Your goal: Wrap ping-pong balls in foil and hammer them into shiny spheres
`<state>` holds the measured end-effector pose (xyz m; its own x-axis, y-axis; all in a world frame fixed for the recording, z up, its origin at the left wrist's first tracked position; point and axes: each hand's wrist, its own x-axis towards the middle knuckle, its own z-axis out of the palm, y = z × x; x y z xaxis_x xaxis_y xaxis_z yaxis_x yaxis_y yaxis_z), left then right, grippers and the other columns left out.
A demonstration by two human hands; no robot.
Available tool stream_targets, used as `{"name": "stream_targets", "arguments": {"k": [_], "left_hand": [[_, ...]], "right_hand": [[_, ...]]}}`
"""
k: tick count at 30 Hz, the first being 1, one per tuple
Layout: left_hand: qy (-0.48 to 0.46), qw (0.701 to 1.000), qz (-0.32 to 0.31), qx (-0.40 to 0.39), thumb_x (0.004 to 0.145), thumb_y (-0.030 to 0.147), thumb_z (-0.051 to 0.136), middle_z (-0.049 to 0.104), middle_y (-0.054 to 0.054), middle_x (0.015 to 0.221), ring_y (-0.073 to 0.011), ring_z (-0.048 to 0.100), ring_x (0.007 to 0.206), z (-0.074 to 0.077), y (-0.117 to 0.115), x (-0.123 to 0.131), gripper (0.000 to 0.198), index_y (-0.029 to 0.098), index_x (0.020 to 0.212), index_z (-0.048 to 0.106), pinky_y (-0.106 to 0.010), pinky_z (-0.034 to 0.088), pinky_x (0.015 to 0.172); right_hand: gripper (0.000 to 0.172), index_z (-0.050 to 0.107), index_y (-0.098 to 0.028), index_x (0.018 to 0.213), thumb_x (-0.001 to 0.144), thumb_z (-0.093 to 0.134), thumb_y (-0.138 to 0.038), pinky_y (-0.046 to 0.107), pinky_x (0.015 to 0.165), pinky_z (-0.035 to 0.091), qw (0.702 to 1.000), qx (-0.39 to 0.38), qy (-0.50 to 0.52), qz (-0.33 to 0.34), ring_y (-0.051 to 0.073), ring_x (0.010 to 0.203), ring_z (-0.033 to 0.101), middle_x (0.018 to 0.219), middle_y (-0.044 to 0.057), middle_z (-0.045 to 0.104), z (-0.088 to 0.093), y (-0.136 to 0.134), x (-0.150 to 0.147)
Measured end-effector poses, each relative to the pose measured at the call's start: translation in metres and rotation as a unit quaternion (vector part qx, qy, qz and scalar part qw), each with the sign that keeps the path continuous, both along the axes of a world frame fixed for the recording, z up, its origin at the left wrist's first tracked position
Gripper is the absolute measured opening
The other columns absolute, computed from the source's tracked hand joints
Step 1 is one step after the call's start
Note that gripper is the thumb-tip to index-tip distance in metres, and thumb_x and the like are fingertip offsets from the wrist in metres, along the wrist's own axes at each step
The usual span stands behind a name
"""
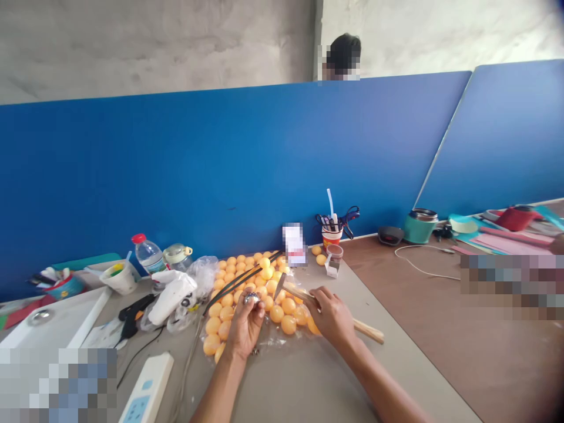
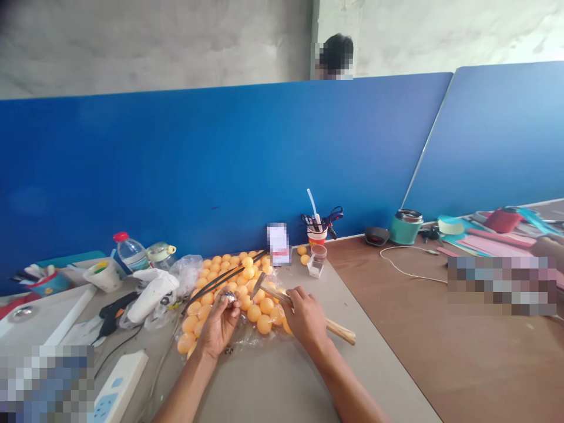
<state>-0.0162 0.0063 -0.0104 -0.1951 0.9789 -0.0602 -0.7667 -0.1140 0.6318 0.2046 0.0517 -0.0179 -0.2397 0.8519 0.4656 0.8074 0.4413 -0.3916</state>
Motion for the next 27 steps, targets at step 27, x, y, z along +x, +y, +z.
{"name": "stream_targets", "arguments": {"k": [27], "left_hand": [[-0.092,0.991,-0.092,0.004,0.081,0.050,0.064,0.042,0.003,0.068,-0.0053,0.035,0.051,0.005,-0.008,-0.001,0.035,0.016,0.079,0.053,-0.019,0.036,0.049]], "right_hand": [[0.019,0.066,-0.022,0.089,0.094,0.050,-0.032,0.025,0.064,0.036,0.993,-0.083,0.010,-0.079,0.015,0.073,0.061,0.095,0.004,0.065,-0.007,0.013,0.008]]}}
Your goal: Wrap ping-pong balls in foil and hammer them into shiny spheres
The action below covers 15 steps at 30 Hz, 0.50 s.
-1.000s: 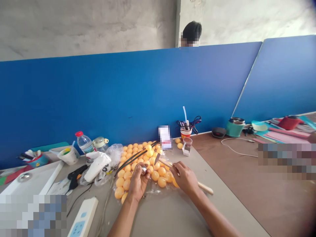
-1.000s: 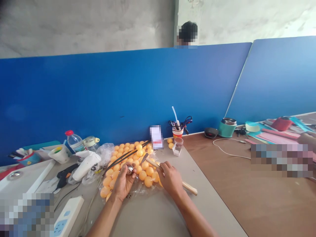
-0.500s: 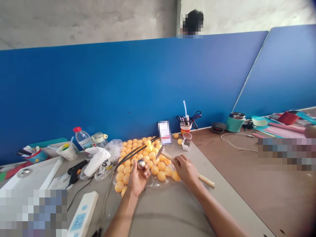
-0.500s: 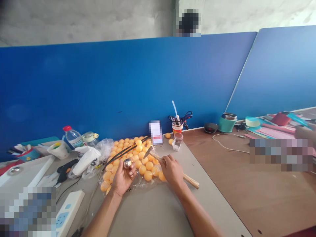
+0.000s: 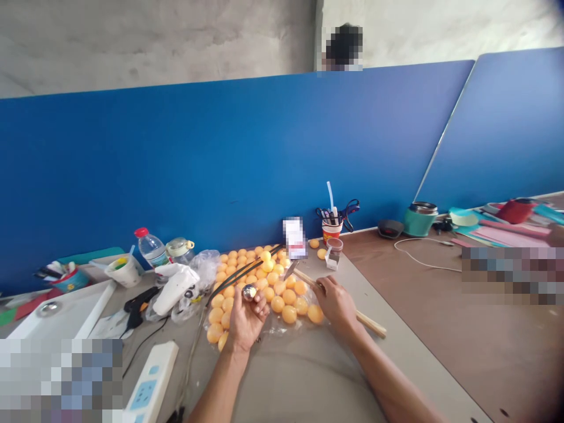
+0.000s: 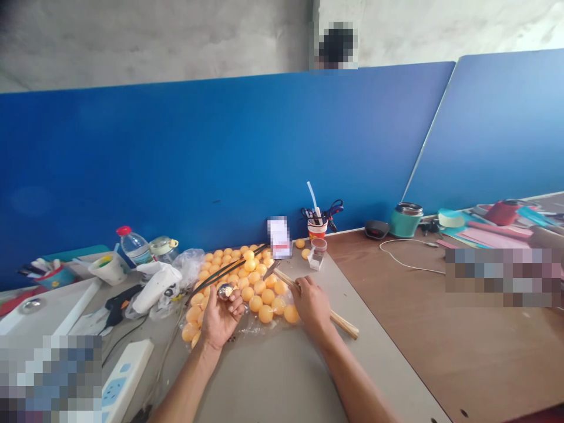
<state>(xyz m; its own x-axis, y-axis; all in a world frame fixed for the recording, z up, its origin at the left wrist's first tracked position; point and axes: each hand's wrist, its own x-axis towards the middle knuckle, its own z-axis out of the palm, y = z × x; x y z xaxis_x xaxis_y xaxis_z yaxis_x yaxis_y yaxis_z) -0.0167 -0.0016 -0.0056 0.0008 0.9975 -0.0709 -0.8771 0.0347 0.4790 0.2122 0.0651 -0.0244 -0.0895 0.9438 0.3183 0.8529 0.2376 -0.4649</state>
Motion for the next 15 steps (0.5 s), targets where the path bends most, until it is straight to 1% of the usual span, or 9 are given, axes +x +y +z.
{"name": "stream_targets", "arguments": {"k": [3,5,7,10,13,15], "left_hand": [[-0.007,1.000,-0.010,-0.003,0.076,0.041,0.073,0.047,0.001,0.074,-0.0062,0.041,0.057,-0.0005,0.0001,0.0023,0.030,0.016,0.078,0.056,-0.020,0.041,0.055],[-0.005,1.000,-0.018,-0.010,0.075,0.039,0.075,0.051,-0.001,0.079,-0.0071,0.044,0.061,-0.0015,0.0007,0.0042,0.029,0.016,0.079,0.058,-0.021,0.043,0.058],[-0.005,1.000,-0.023,-0.016,0.075,0.042,0.074,0.054,-0.002,0.083,-0.0078,0.046,0.063,-0.0022,0.0015,0.0052,0.031,0.016,0.079,0.059,-0.022,0.045,0.060],[-0.010,1.000,-0.020,-0.019,0.077,0.045,0.071,0.054,-0.003,0.081,-0.0079,0.045,0.062,-0.0025,0.0025,0.0038,0.032,0.016,0.074,0.058,-0.023,0.045,0.061],[-0.016,1.000,-0.008,-0.020,0.081,0.043,0.067,0.054,-0.003,0.079,-0.0086,0.046,0.061,-0.0025,0.0027,0.0004,0.032,0.015,0.070,0.057,-0.024,0.046,0.061],[-0.018,1.000,-0.003,-0.024,0.083,0.041,0.065,0.055,-0.004,0.078,-0.0091,0.047,0.061,-0.0031,0.0027,-0.0012,0.029,0.015,0.071,0.058,-0.025,0.046,0.062]], "right_hand": [[0.016,0.066,-0.023,0.089,0.092,0.052,-0.031,0.025,0.064,0.035,1.000,-0.007,-0.002,-0.002,0.015,0.073,0.062,0.094,0.003,0.066,0.0001,0.0009,-0.0003],[0.016,0.066,-0.022,0.088,0.092,0.052,-0.030,0.025,0.064,0.035,1.000,-0.009,-0.002,-0.003,0.015,0.073,0.062,0.095,0.004,0.066,0.0004,0.0013,-0.0002],[0.017,0.066,-0.022,0.089,0.092,0.052,-0.031,0.025,0.065,0.035,1.000,-0.012,-0.002,-0.006,0.016,0.074,0.062,0.097,0.004,0.066,0.0002,0.0017,0.0003],[0.018,0.065,-0.022,0.090,0.093,0.050,-0.033,0.026,0.064,0.035,0.999,-0.029,-0.013,-0.012,0.017,0.074,0.062,0.099,0.004,0.066,-0.0004,0.0024,0.0010],[0.020,0.065,-0.022,0.090,0.093,0.049,-0.034,0.026,0.063,0.034,0.998,-0.055,-0.022,-0.013,0.016,0.073,0.063,0.100,0.005,0.066,0.0003,0.0025,0.0010],[0.021,0.065,-0.022,0.089,0.093,0.048,-0.034,0.026,0.063,0.034,0.997,-0.070,-0.021,-0.014,0.016,0.073,0.063,0.100,0.005,0.066,0.0016,0.0022,0.0007]]}}
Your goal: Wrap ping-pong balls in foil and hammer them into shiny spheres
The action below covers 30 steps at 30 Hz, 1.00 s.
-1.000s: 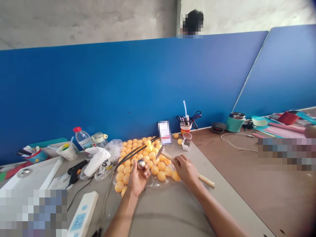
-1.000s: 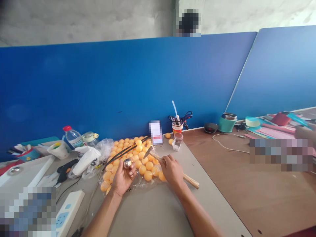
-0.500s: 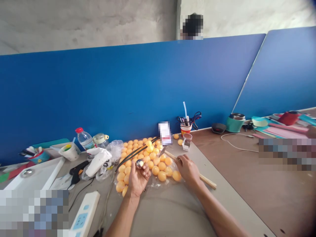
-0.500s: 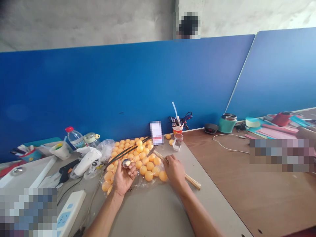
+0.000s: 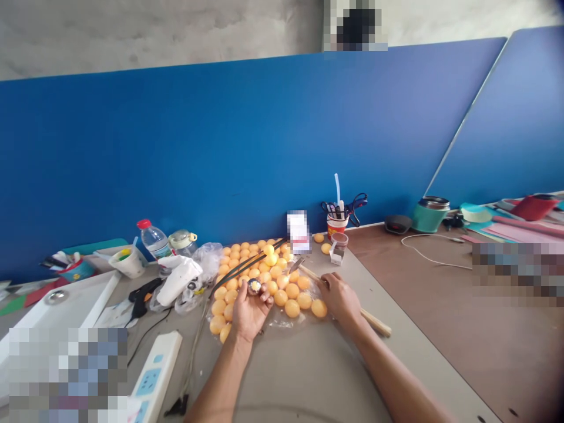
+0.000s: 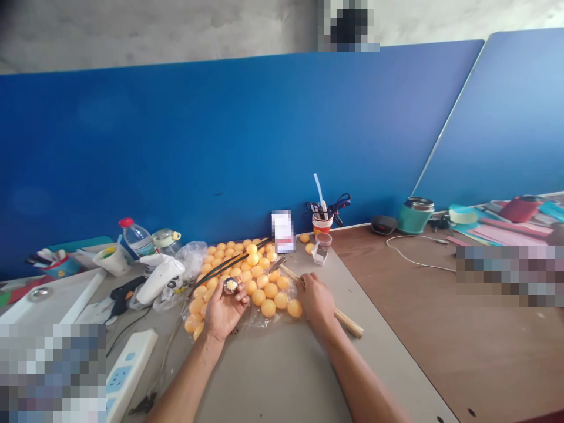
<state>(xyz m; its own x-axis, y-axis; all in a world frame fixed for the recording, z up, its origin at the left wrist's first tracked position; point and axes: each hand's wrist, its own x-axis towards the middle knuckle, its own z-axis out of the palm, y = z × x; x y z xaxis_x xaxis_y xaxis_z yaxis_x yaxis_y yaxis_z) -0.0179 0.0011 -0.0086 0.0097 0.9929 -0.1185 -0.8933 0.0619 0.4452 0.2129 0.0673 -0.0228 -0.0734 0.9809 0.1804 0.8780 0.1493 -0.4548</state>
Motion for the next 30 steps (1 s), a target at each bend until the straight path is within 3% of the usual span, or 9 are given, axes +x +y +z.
{"name": "stream_targets", "arguments": {"k": [11,15,18,21,23,26,30], "left_hand": [[0.017,1.000,0.009,-0.008,0.086,0.045,0.059,0.057,-0.003,0.077,-0.0093,0.047,0.058,-0.010,0.003,0.000,0.031,0.015,0.092,0.063,-0.024,0.046,0.058],[0.020,1.000,0.011,-0.008,0.087,0.045,0.058,0.057,-0.003,0.077,-0.0095,0.047,0.058,-0.010,0.003,-0.001,0.031,0.015,0.091,0.062,-0.024,0.046,0.058],[0.019,1.000,0.019,-0.003,0.087,0.046,0.058,0.057,-0.004,0.076,-0.0098,0.047,0.058,-0.008,0.003,-0.001,0.031,0.015,0.086,0.062,-0.024,0.046,0.058],[0.017,0.999,0.029,-0.009,0.086,0.046,0.059,0.057,-0.004,0.076,-0.0102,0.048,0.058,-0.008,0.002,-0.001,0.031,0.015,0.083,0.061,-0.024,0.045,0.057],[0.018,0.999,0.028,-0.017,0.087,0.044,0.059,0.057,-0.004,0.075,-0.0103,0.048,0.058,-0.009,0.003,-0.002,0.029,0.015,0.083,0.062,-0.024,0.045,0.057],[0.022,0.999,0.022,-0.021,0.088,0.043,0.057,0.057,-0.004,0.074,-0.0106,0.048,0.058,-0.012,0.005,-0.003,0.029,0.015,0.084,0.062,-0.025,0.045,0.058],[0.025,0.999,0.022,-0.013,0.088,0.047,0.055,0.055,-0.002,0.071,-0.0104,0.047,0.056,-0.015,0.006,-0.004,0.032,0.015,0.082,0.061,-0.025,0.044,0.058]], "right_hand": [[0.021,0.067,-0.021,0.094,0.091,0.047,-0.023,0.025,0.064,0.035,1.000,-0.017,0.008,0.009,0.016,0.080,0.063,0.101,0.006,0.067,-0.007,0.003,0.000],[0.021,0.068,-0.020,0.095,0.088,0.048,-0.021,0.025,0.068,0.037,1.000,-0.010,0.008,0.012,0.018,0.085,0.062,0.099,0.007,0.067,-0.013,0.007,0.001],[0.020,0.068,-0.018,0.095,0.086,0.049,-0.019,0.028,0.077,0.041,0.997,0.058,0.033,0.023,0.021,0.090,0.061,0.099,0.009,0.067,-0.013,0.008,0.001],[0.021,0.066,-0.016,0.096,0.087,0.047,-0.018,0.033,0.082,0.044,0.969,0.208,0.107,0.072,0.023,0.091,0.060,0.097,0.011,0.066,-0.008,0.001,0.000],[0.022,0.064,-0.016,0.099,0.089,0.044,-0.018,0.033,0.080,0.046,0.942,0.269,0.157,0.126,0.023,0.089,0.060,0.095,0.011,0.065,-0.004,-0.009,-0.004],[0.020,0.061,-0.017,0.102,0.093,0.043,-0.017,0.030,0.075,0.048,0.918,0.279,0.194,0.205,0.020,0.084,0.061,0.091,0.010,0.064,0.002,-0.029,-0.016],[0.020,0.061,-0.017,0.100,0.093,0.043,-0.016,0.027,0.067,0.046,0.911,0.244,0.164,0.291,0.018,0.075,0.060,0.086,0.009,0.065,0.003,-0.051,-0.034]]}}
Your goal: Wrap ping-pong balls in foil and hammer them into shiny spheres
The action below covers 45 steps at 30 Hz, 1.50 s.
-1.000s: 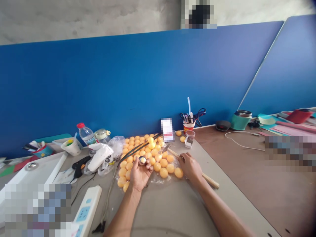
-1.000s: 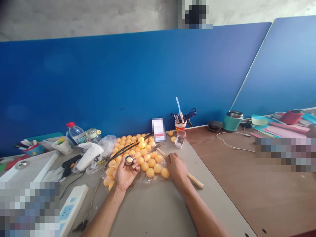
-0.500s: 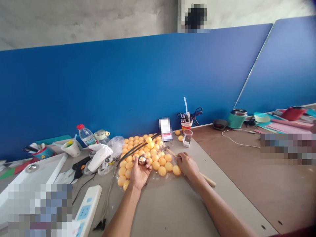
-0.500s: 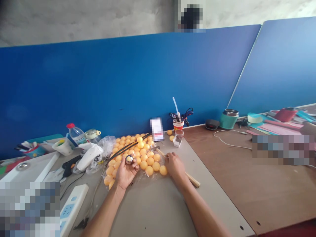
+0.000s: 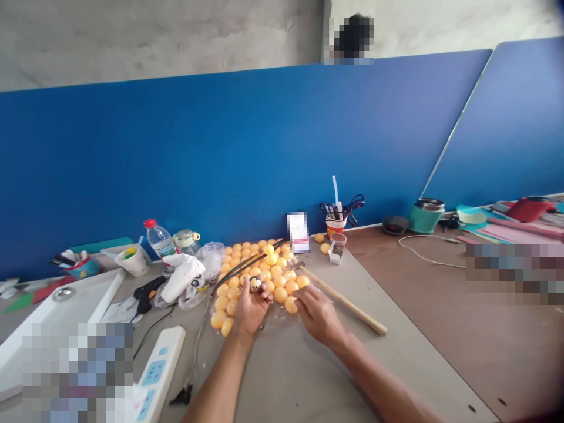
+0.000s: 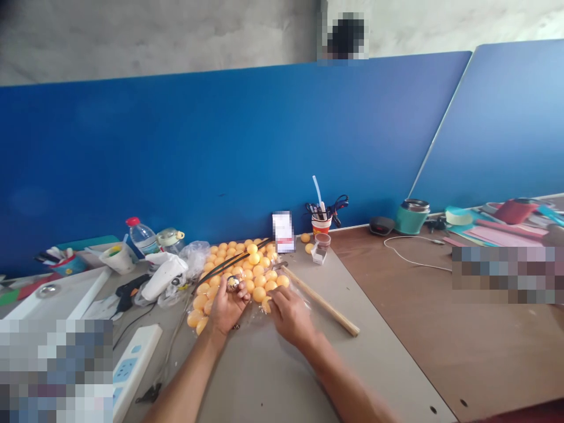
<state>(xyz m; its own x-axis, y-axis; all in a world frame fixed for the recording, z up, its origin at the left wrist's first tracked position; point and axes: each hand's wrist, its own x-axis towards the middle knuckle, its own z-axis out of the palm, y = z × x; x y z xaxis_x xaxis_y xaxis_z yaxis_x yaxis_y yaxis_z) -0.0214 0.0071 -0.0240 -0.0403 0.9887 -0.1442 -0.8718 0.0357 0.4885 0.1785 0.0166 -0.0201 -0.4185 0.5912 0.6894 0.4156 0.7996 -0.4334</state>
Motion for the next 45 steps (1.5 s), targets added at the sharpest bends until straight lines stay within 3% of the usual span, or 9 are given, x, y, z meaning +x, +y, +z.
{"name": "stream_targets", "arguments": {"k": [6,11,17,21,25,30,37,45], "left_hand": [[-0.020,1.000,0.011,0.006,0.086,0.048,0.058,0.054,-0.003,0.069,-0.0107,0.046,0.055,-0.002,0.000,0.000,0.037,0.017,0.068,0.052,-0.025,0.042,0.056],[-0.019,1.000,0.017,0.006,0.083,0.046,0.062,0.056,-0.004,0.069,-0.0108,0.046,0.054,-0.003,0.003,-0.003,0.035,0.016,0.069,0.053,-0.024,0.042,0.053],[-0.051,0.998,0.013,0.025,0.081,0.036,0.068,0.057,-0.004,0.070,-0.0087,0.047,0.054,-0.003,0.003,-0.007,0.029,0.014,0.069,0.054,-0.022,0.043,0.054],[-0.054,0.998,0.016,0.013,0.083,0.033,0.067,0.058,-0.003,0.071,-0.0077,0.047,0.053,-0.004,0.003,-0.008,0.024,0.014,0.074,0.057,-0.022,0.045,0.054],[-0.042,0.999,0.031,-0.010,0.084,0.037,0.065,0.056,-0.001,0.068,-0.0078,0.046,0.051,-0.006,0.003,-0.006,0.026,0.014,0.073,0.056,-0.022,0.045,0.053],[-0.036,0.998,0.037,-0.024,0.084,0.049,0.061,0.054,-0.002,0.066,-0.0122,0.052,0.057,-0.005,0.003,-0.005,0.036,0.016,0.073,0.056,-0.026,0.047,0.056],[-0.041,0.995,0.088,-0.029,0.087,0.048,0.056,0.061,-0.007,0.074,-0.0160,0.059,0.065,0.000,0.001,-0.008,0.037,0.015,0.073,0.059,-0.031,0.053,0.065],[-0.056,0.995,0.080,-0.018,0.090,0.050,0.050,0.062,-0.007,0.073,-0.0155,0.059,0.066,-0.002,0.003,-0.009,0.041,0.014,0.073,0.061,-0.032,0.055,0.069]], "right_hand": [[0.022,0.060,-0.017,0.098,0.092,0.039,-0.015,0.025,0.060,0.039,0.995,0.020,-0.090,0.046,0.016,0.065,0.056,0.076,0.006,0.063,-0.007,-0.009,-0.011],[0.025,0.059,-0.016,0.101,0.088,0.037,-0.010,0.025,0.059,0.038,0.989,0.038,-0.125,0.070,0.016,0.066,0.056,0.078,0.006,0.062,-0.009,-0.012,-0.014],[0.020,0.059,-0.019,0.082,0.086,0.041,-0.009,0.026,0.064,0.040,0.982,0.047,-0.164,0.083,0.017,0.071,0.054,0.078,0.006,0.060,0.004,-0.020,-0.031],[0.018,0.059,-0.018,0.081,0.085,0.044,-0.009,0.027,0.070,0.043,0.982,0.019,-0.178,0.051,0.018,0.078,0.055,0.084,0.006,0.060,0.009,-0.013,-0.048],[0.022,0.060,-0.017,0.081,0.090,0.042,-0.009,0.024,0.066,0.041,0.984,-0.023,-0.175,-0.022,0.015,0.072,0.054,0.085,0.006,0.060,-0.001,-0.004,-0.063],[0.015,0.063,-0.019,0.079,0.090,0.053,-0.016,0.032,0.076,0.037,0.980,0.018,-0.177,-0.090,0.021,0.085,0.052,0.085,0.006,0.062,-0.011,-0.002,-0.070],[0.012,0.066,-0.021,0.090,0.089,0.055,-0.017,0.038,0.079,0.035,0.975,0.039,-0.199,-0.088,0.026,0.092,0.046,0.093,0.009,0.061,-0.018,0.002,-0.070],[0.012,0.066,-0.020,0.077,0.086,0.058,-0.017,0.038,0.081,0.036,0.977,0.021,-0.208,-0.053,0.025,0.090,0.045,0.086,0.009,0.059,-0.016,-0.006,-0.074]]}}
